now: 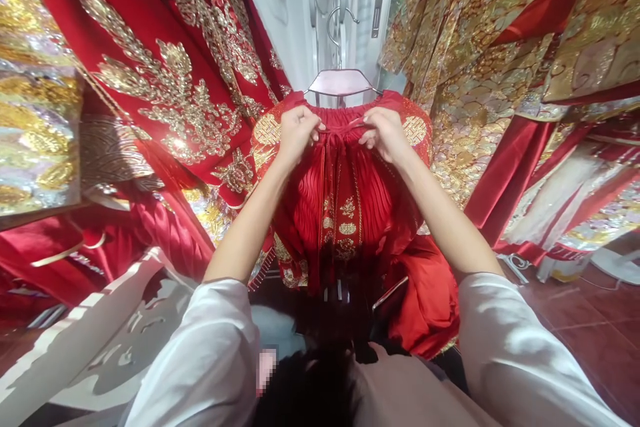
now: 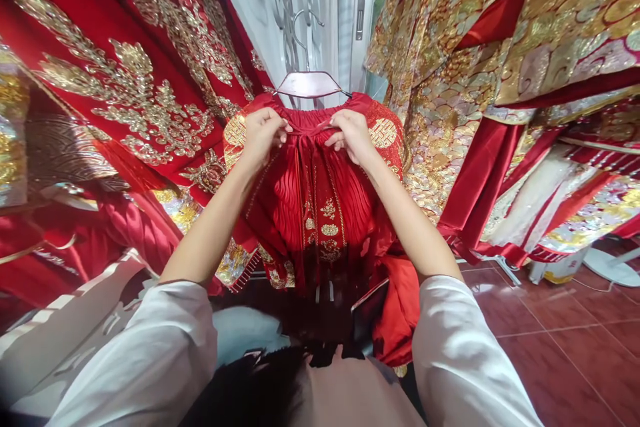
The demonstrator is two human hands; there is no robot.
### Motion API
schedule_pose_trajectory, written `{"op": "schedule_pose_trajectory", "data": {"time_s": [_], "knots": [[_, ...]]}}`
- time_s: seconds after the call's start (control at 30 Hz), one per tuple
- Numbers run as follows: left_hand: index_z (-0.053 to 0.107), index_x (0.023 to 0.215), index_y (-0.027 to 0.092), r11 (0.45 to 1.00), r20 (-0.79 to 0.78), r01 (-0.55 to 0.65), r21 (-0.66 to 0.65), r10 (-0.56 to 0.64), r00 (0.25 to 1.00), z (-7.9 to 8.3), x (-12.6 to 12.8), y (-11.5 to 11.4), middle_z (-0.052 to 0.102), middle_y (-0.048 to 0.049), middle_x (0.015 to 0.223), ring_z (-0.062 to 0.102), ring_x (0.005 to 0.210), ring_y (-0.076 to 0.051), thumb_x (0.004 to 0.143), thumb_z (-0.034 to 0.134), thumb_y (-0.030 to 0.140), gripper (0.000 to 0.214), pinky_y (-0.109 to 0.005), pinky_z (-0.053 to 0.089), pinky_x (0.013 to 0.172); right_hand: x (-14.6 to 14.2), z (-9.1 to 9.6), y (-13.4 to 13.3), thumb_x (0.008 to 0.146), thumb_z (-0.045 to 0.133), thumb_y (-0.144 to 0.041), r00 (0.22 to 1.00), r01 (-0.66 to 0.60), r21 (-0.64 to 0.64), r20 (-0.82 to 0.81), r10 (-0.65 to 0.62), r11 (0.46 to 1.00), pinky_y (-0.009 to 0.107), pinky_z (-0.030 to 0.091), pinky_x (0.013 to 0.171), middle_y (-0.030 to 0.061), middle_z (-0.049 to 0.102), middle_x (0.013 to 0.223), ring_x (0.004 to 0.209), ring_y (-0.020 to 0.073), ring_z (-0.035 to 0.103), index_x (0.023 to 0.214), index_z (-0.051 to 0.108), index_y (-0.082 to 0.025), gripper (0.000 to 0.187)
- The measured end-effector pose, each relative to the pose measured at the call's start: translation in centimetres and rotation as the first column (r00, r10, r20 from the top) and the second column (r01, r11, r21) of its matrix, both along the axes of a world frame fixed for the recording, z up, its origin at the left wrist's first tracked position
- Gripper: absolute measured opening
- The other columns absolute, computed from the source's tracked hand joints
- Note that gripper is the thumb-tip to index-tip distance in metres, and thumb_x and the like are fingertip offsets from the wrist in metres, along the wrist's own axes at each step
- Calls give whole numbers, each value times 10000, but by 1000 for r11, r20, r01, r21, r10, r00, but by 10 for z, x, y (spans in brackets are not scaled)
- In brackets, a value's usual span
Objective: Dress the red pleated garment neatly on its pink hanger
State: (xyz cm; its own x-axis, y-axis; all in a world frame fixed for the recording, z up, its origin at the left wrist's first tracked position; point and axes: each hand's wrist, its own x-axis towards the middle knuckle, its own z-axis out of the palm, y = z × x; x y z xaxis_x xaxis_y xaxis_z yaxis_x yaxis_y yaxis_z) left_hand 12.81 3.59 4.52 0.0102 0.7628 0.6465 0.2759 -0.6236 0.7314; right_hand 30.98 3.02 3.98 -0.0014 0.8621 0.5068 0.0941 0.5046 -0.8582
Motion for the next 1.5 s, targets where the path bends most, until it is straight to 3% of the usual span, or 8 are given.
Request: {"op": "schedule_pose_trajectory", "data": {"time_s": [0.13, 0.5, 0.8, 0.93, 1.13, 1.27, 1.37, 1.5], "knots": [[393, 642, 189, 958, 186, 218, -188, -184, 965, -2, 1, 0, 457, 52, 539, 411, 379, -52, 807, 504, 139, 205, -164, 305, 367, -4, -1, 1, 826, 500, -284, 990, -65, -149, -137, 45, 987, 130, 355, 405, -29, 585, 639, 436, 43, 504, 783, 406, -188, 141], [439, 701, 174, 943, 251, 223, -248, -160, 955, -14, -14, -1, 543, 47, 599, 438, 393, -33, 753, 517, 65, 144, -131, 318, 352, -9, -1, 9, 809, 534, -252, 974, 99, -110, -191, -119, 989, 123, 457, 450, -58, 534, 591, 564, 70, 615, 793, 402, -197, 144], [436, 695, 175, 949, 242, 213, -233, -156, 958, -16, -16, -2, 537, 42, 602, 421, 388, -40, 740, 513, 61, 145, -145, 318, 353, -4, 1, 1, 804, 583, -310, 946, -164, -167, -305, 108, 972, 113, 365, 413, -52, 562, 648, 471, 25, 478, 753, 365, -198, 250], [424, 674, 176, 964, 146, 188, -186, -162, 976, -11, -21, -4, 485, 63, 528, 349, 354, -28, 744, 539, 75, 168, -135, 277, 345, 14, 5, 4, 799, 598, -270, 990, -120, -86, -79, 113, 989, 135, 317, 400, -75, 441, 552, 429, 31, 345, 739, 410, -198, 210], [457, 692, 168, 973, -8, 182, -141, -185, 983, -6, -26, -3, 545, 41, 540, 376, 368, -30, 742, 586, 78, 165, -135, 303, 387, 37, 11, 0, 731, 671, -216, 989, -82, 70, 130, 72, 994, 179, 448, 513, -51, 475, 548, 515, 55, 460, 705, 530, -173, 150], [479, 677, 162, 979, -83, 129, -156, -143, 986, 0, -26, -6, 559, 19, 579, 479, 458, -63, 759, 597, 67, 172, -189, 441, 526, 42, 11, -4, 754, 670, -283, 990, -58, 70, 133, 49, 996, 261, 515, 589, -49, 464, 519, 575, 107, 547, 730, 545, -185, 161], [548, 750, 147, 999, -266, 42, 19, -35, 963, 20, -37, -7, 623, -15, 747, 578, 688, -116, 781, 603, 76, 95, -304, 498, 792, 55, 19, -8, 771, 665, -235, 970, 18, 159, 238, -56, 987, 299, 520, 720, -8, 557, 612, 718, 139, 597, 763, 572, -184, 107], [561, 1061, 108, 945, -518, -12, 326, 189, 834, 53, -60, 7, 596, -24, 1129, 417, 1196, -207, 756, 715, 180, 350, -438, 210, 1121, 80, 29, -11, 744, 700, -139, 898, 128, 423, 335, -286, 897, 321, 342, 1051, 24, 628, 1058, 1127, 163, 509, 960, 602, -218, 249]]}}
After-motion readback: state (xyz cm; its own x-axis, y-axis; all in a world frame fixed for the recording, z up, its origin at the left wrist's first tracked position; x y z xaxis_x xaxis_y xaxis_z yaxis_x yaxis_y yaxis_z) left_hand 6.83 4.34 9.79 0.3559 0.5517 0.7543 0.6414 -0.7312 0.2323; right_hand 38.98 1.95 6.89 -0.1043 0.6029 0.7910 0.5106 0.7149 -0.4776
